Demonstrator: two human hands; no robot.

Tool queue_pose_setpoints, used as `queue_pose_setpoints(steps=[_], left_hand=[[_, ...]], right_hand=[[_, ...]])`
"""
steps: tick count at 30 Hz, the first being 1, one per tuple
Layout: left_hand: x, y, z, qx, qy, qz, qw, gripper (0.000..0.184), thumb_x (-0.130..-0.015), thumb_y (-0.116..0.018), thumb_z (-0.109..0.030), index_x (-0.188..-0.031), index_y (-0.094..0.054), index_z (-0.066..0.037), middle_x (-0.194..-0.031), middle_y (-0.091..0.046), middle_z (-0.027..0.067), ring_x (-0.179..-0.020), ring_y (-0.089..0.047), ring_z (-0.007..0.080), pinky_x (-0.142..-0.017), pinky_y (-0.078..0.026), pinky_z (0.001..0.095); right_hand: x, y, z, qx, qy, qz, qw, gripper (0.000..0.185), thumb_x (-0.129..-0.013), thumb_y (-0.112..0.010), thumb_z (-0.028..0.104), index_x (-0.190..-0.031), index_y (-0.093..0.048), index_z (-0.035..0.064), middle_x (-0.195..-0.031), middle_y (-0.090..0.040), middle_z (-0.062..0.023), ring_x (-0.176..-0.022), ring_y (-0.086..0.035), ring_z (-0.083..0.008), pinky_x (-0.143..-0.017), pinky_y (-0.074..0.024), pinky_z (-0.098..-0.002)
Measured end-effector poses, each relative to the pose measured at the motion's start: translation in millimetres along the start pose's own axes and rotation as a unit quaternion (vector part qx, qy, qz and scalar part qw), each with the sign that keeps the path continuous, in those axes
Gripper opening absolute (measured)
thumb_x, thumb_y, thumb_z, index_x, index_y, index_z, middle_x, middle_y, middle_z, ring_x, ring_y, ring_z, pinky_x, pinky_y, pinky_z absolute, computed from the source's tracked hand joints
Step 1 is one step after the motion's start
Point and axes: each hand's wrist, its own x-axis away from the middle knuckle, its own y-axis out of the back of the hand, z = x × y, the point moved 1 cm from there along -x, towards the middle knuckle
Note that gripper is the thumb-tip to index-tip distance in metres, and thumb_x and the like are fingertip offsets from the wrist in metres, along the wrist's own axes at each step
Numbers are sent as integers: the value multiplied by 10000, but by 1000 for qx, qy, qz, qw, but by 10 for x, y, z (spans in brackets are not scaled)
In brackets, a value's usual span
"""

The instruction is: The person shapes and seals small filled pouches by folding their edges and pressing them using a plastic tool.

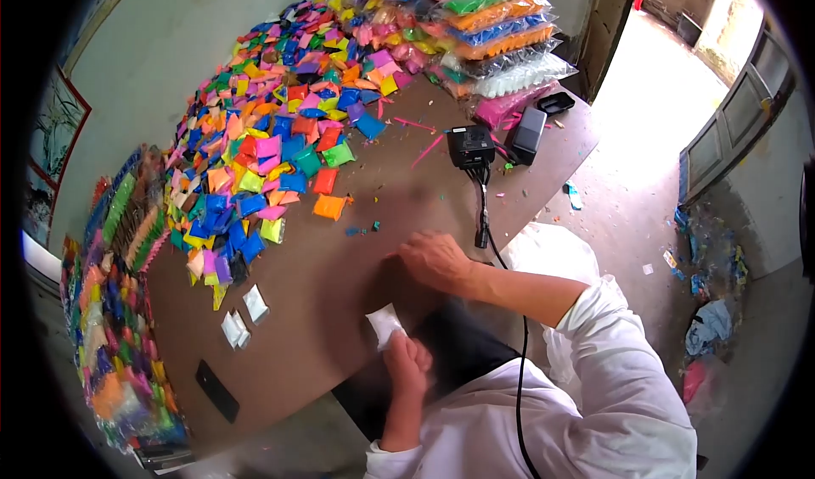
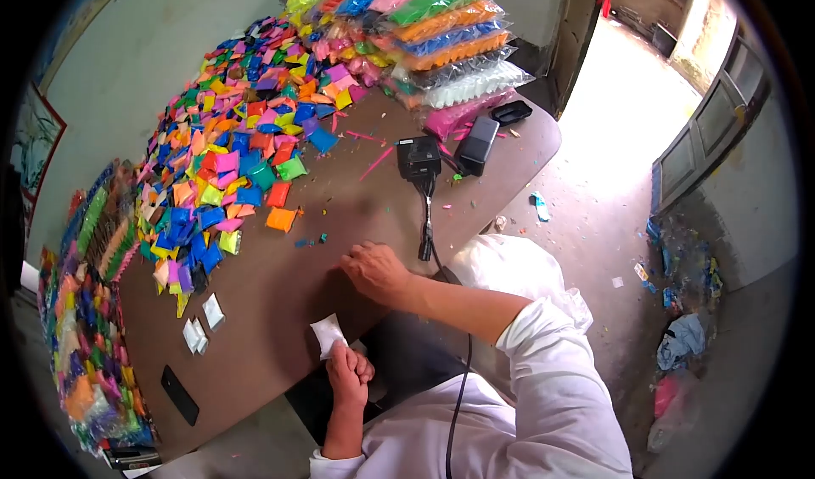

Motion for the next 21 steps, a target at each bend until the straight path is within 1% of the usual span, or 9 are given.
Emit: queue_pose_setpoints(steps=[5,9,11,12,15,16,18,19,21], left_hand=[[-46,-90,-58,-13,0,-5,1000,503,-945,-443,-427,-560,-261,-158,-479,-311,-4,-401,-297,111,-377,-266,249],[-42,-128,-80,-29,2,-18,999,503,-950,-439,-424,-563,-257,-157,-482,-307,-6,-401,-297,111,-381,-269,249],[-46,-98,-76,-30,4,-3,1000,503,-950,-439,-422,-564,-255,-157,-484,-307,-7,-402,-297,110,-382,-269,248],[-40,-76,-71,-31,6,10,999,503,-951,-438,-421,-565,-254,-157,-485,-307,-7,-403,-297,109,-384,-270,248],[-38,-75,-56,-41,0,10,999,498,-951,-441,-425,-572,-260,-157,-485,-305,-10,-405,-298,103,-383,-272,248],[-35,-87,-54,-46,-5,10,999,496,-950,-442,-426,-574,-262,-158,-484,-301,-11,-406,-298,101,-383,-273,247],[-44,-95,-45,-41,-4,8,999,494,-949,-445,-427,-576,-265,-158,-484,-297,-13,-407,-299,101,-383,-275,248],[-49,-96,-42,-36,-2,5,999,491,-948,-447,-427,-578,-267,-159,-484,-293,-15,-408,-300,101,-383,-277,249],[-41,-90,-28,-34,-3,0,999,491,-947,-448,-424,-576,-265,-159,-483,-290,-15,-409,-301,102,-383,-278,252]], right_hand=[[-164,139,-218,8,-25,-27,999,133,-823,-560,146,-908,-631,73,-885,-595,-101,-847,-572,-261,-716,-475,-367],[-239,574,-610,21,-6,-286,958,285,-737,-621,113,-1013,-570,63,-944,-568,-106,-883,-556,-294,-751,-429,-403],[-164,934,-953,48,-129,-298,945,271,-775,-612,91,-1034,-584,16,-1036,-577,-156,-1002,-530,-338,-824,-436,-433],[-118,1032,-1139,70,-172,-353,917,249,-805,-605,109,-1035,-587,15,-1056,-579,-167,-1010,-529,-349,-863,-427,-428],[104,998,-1997,150,-239,-279,918,330,-869,-579,257,-1163,-600,108,-1245,-514,-224,-1133,-486,-407,-983,-371,-452],[160,980,-2183,150,-238,-280,918,330,-869,-579,257,-1163,-600,108,-1245,-514,-224,-1133,-486,-407,-983,-371,-452],[234,1006,-2386,173,-309,-218,909,350,-866,-584,311,-1200,-596,207,-1356,-423,-222,-1177,-474,-401,-979,-390,-446],[265,1042,-2412,122,-326,-186,919,350,-883,-557,344,-1212,-588,229,-1395,-375,-227,-1207,-452,-409,-1011,-372,-439],[314,1069,-2390,78,-325,-181,925,360,-882,-554,355,-1217,-584,225,-1394,-376,-230,-1208,-450,-410,-1008,-376,-439]])
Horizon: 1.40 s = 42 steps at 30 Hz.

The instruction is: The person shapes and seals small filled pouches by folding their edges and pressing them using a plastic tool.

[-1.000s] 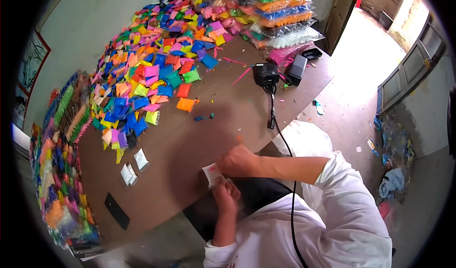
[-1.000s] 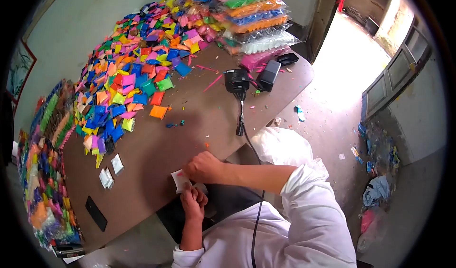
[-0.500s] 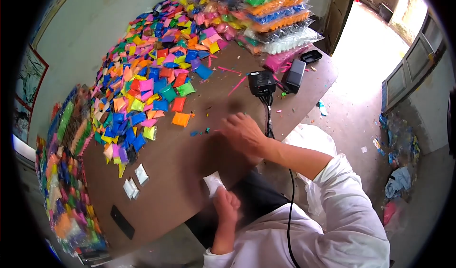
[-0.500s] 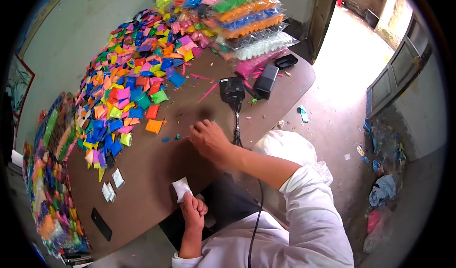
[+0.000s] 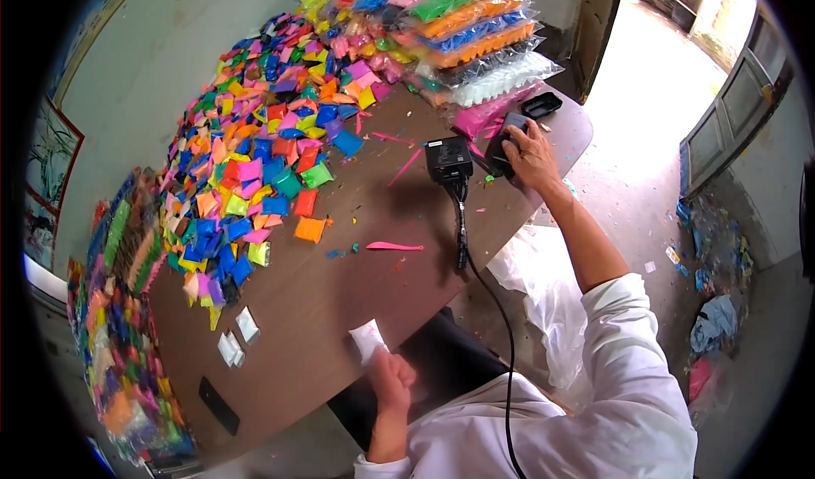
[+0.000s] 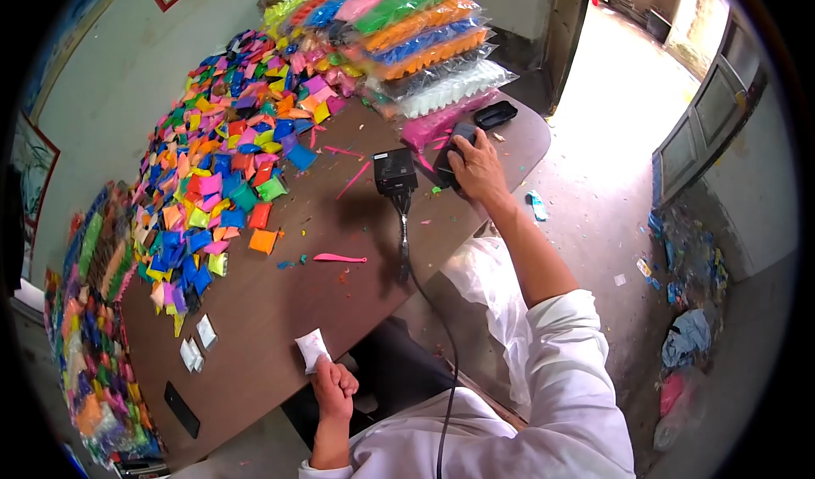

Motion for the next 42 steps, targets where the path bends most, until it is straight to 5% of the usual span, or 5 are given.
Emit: queue_pose_setpoints(steps=[7,17,30,36,42], left_hand=[[-15,3,38,1,14,-29,999,494,-943,-448,-406,-555,-263,-162,-477,-304,-6,-386,-300,114,-382,-271,267],[-27,-53,26,5,26,-57,998,512,-954,-436,-404,-541,-261,-156,-471,-306,1,-366,-291,127,-383,-261,272],[-27,-49,22,-22,8,-48,999,518,-958,-429,-415,-543,-260,-156,-468,-308,5,-366,-302,127,-375,-269,274],[-26,-18,35,-13,6,-59,998,514,-964,-425,-398,-545,-260,-152,-468,-308,4,-373,-308,123,-373,-271,273],[-35,6,70,-9,13,-42,999,542,-955,-460,-426,-534,-272,-142,-473,-323,8,-395,-310,114,-375,-271,264]], right_hand=[[-92,61,203,-102,-143,36,984,723,-693,-685,527,-1273,-506,135,-1177,-510,-210,-1077,-526,-406,-900,-446,-447],[20,47,273,-140,-275,-4,951,757,-640,-650,337,-1306,-425,57,-1153,-539,-200,-1080,-510,-394,-941,-421,-434],[365,38,380,-200,-253,-75,944,646,-692,-645,256,-1241,-434,-9,-1139,-536,-205,-1055,-512,-396,-908,-422,-455],[337,-9,386,-192,-188,-146,952,536,-686,-667,208,-1127,-478,-30,-947,-597,-279,-871,-595,-433,-785,-465,-464],[200,-32,313,-205,-182,-83,958,619,-698,-729,271,-1175,-475,-31,-1009,-605,-266,-927,-607,-390,-818,-471,-426]])
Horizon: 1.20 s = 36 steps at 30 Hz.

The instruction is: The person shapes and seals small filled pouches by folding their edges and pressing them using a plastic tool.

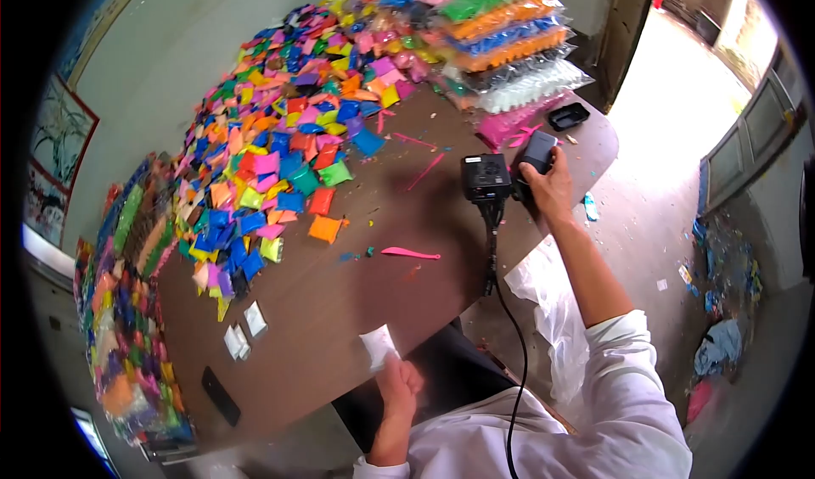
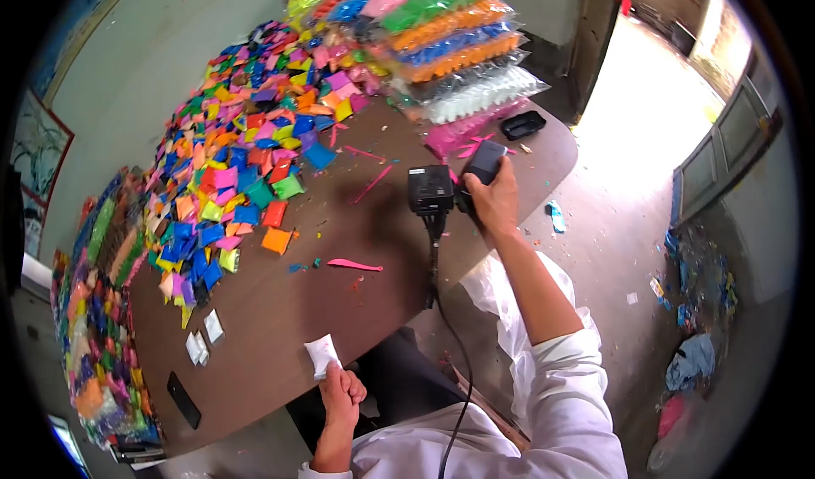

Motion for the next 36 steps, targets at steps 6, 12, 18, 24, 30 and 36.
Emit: queue_pose_setpoints(steps=[6,12,18,24,30,36], left_hand=[[14,1,-13,-20,-13,-1,1000,543,-946,-479,-446,-542,-289,-137,-477,-333,8,-400,-320,113,-379,-274,255],[19,-4,-20,-45,-8,-12,999,515,-959,-447,-413,-557,-290,-133,-481,-336,17,-405,-326,117,-385,-259,261],[-1,29,6,-80,35,-45,995,513,-979,-397,-379,-541,-284,-138,-459,-332,13,-372,-314,122,-364,-200,272],[17,35,-43,-120,-3,11,993,462,-998,-353,-285,-566,-335,-123,-442,-347,4,-356,-331,96,-353,-250,257],[25,233,93,-274,0,65,960,400,-973,-338,-253,-617,-412,-86,-521,-450,42,-470,-433,164,-461,-335,309],[51,200,90,-284,-4,65,957,359,-977,-312,-199,-666,-436,-71,-566,-480,48,-507,-472,187,-475,-345,328]], right_hand=[[-57,-55,233,155,203,-118,960,422,-743,-688,224,-1085,-579,2,-1135,-579,-216,-1073,-547,-341,-940,-426,-412],[58,-826,1001,-11,330,244,912,141,-832,-524,123,-853,-605,10,-853,-615,-209,-866,-582,-399,-767,-461,-472],[-338,-2416,914,96,351,329,871,175,-862,-523,153,-901,-645,34,-855,-632,-212,-811,-601,-412,-715,-483,-459],[-489,-3254,972,129,255,190,939,182,-847,-544,182,-867,-660,43,-863,-647,-222,-813,-620,-421,-741,-492,-490],[-777,-3317,1055,176,148,104,968,216,-820,-605,229,-893,-679,39,-897,-659,-214,-856,-636,-390,-762,-499,-470],[-1235,-3186,821,123,230,233,937,224,-794,-646,234,-867,-692,28,-783,-669,-162,-778,-657,-288,-714,-503,-394]])
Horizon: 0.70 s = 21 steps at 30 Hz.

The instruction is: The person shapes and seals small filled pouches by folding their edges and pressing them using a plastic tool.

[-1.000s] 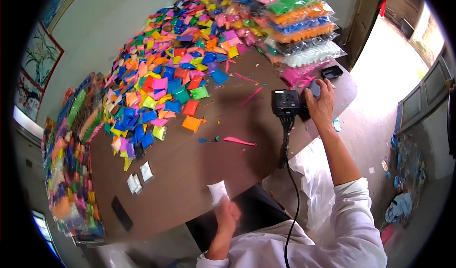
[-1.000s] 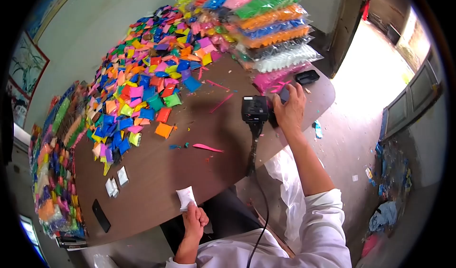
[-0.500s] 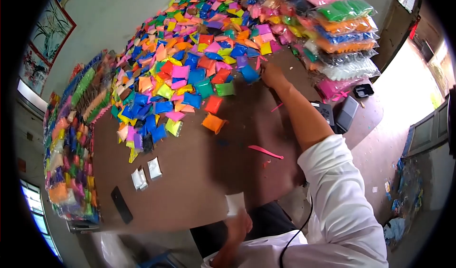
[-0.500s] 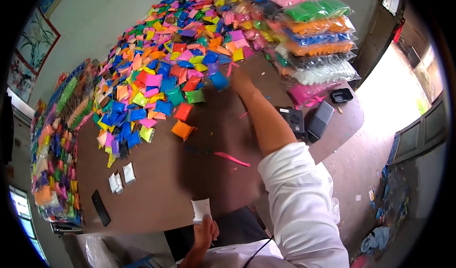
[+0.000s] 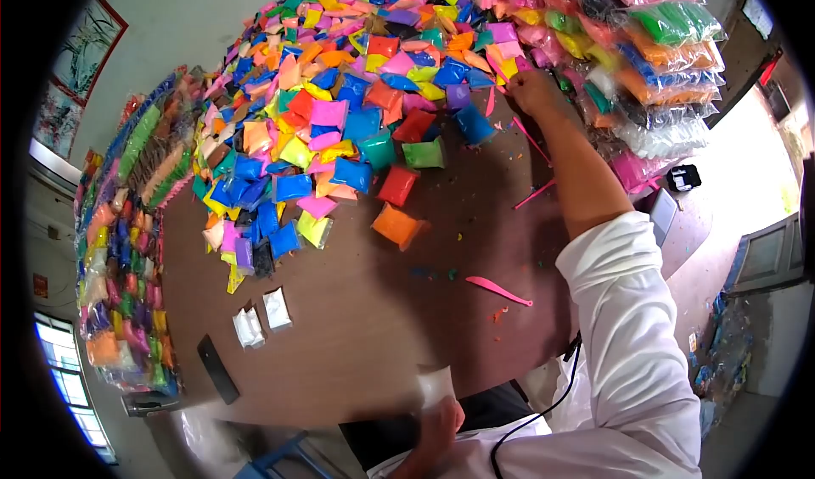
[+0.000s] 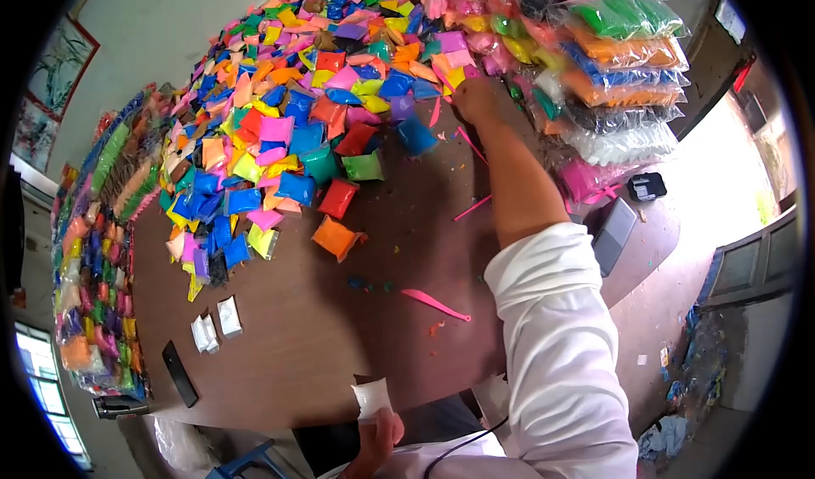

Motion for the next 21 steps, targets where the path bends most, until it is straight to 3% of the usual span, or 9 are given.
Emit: queue_pose_setpoints(steps=[2,3,5,7,9,11,15,17,21], left_hand=[[4,-19,334,11,9,-1,1000,361,-979,-320,-200,-665,-438,-66,-572,-486,49,-514,-481,190,-477,-349,328],[-14,-42,905,-109,-93,-56,988,388,-984,-338,-218,-638,-431,-70,-544,-470,52,-495,-470,182,-466,-346,324],[9,-96,898,-225,-195,-111,948,417,-990,-356,-236,-612,-423,-74,-516,-453,55,-476,-460,175,-456,-344,319],[-42,-112,-47,128,16,-76,989,475,-990,-367,-273,-542,-337,-120,-446,-369,16,-372,-350,117,-369,-255,274],[-54,-135,-134,170,18,-86,981,480,-994,-372,-300,-548,-337,-126,-445,-364,13,-360,-345,113,-353,-255,267],[-76,-146,-180,214,17,-94,972,486,-998,-377,-327,-554,-338,-132,-444,-359,9,-348,-340,108,-338,-256,261],[-50,-167,-183,265,36,-88,960,472,-999,-393,-347,-580,-334,-138,-443,-341,6,-344,-340,103,-333,-271,240],[-69,-142,-196,279,60,-91,954,457,-1000,-397,-341,-597,-338,-135,-443,-337,6,-343,-333,98,-333,-275,235],[-86,-137,-164,269,50,-92,957,454,-1002,-390,-298,-582,-335,-136,-442,-335,6,-345,-330,96,-328,-272,241]], right_hand=[[-124,-97,-277,-117,-54,68,989,119,-808,-629,142,-771,-670,37,-659,-619,-44,-602,-578,-140,-559,-458,-297],[-113,-52,-287,-117,-53,67,989,119,-808,-629,142,-771,-670,37,-659,-619,-44,-602,-578,-140,-559,-458,-297],[-66,65,-272,-215,-122,129,960,193,-772,-631,242,-848,-712,85,-696,-642,-130,-670,-629,-231,-648,-493,-360],[9,229,-219,-238,-124,145,952,183,-779,-610,221,-840,-705,77,-688,-626,-118,-659,-612,-214,-632,-484,-345],[76,429,-159,-261,-123,158,944,176,-786,-590,200,-831,-698,69,-681,-610,-106,-647,-596,-197,-617,-474,-330],[145,676,-62,-115,-100,146,977,96,-748,-642,143,-686,-640,69,-638,-600,-24,-556,-552,-140,-501,-449,-295],[364,983,30,127,47,251,958,133,-707,-640,182,-738,-666,55,-711,-659,-97,-642,-622,-211,-588,-494,-324],[348,792,-191,196,57,133,970,182,-707,-633,189,-819,-679,53,-788,-676,-142,-748,-652,-259,-664,-498,-330],[300,546,-174,172,20,76,982,193,-737,-614,194,-871,-682,73,-831,-678,-140,-801,-656,-283,-693,-502,-343]])
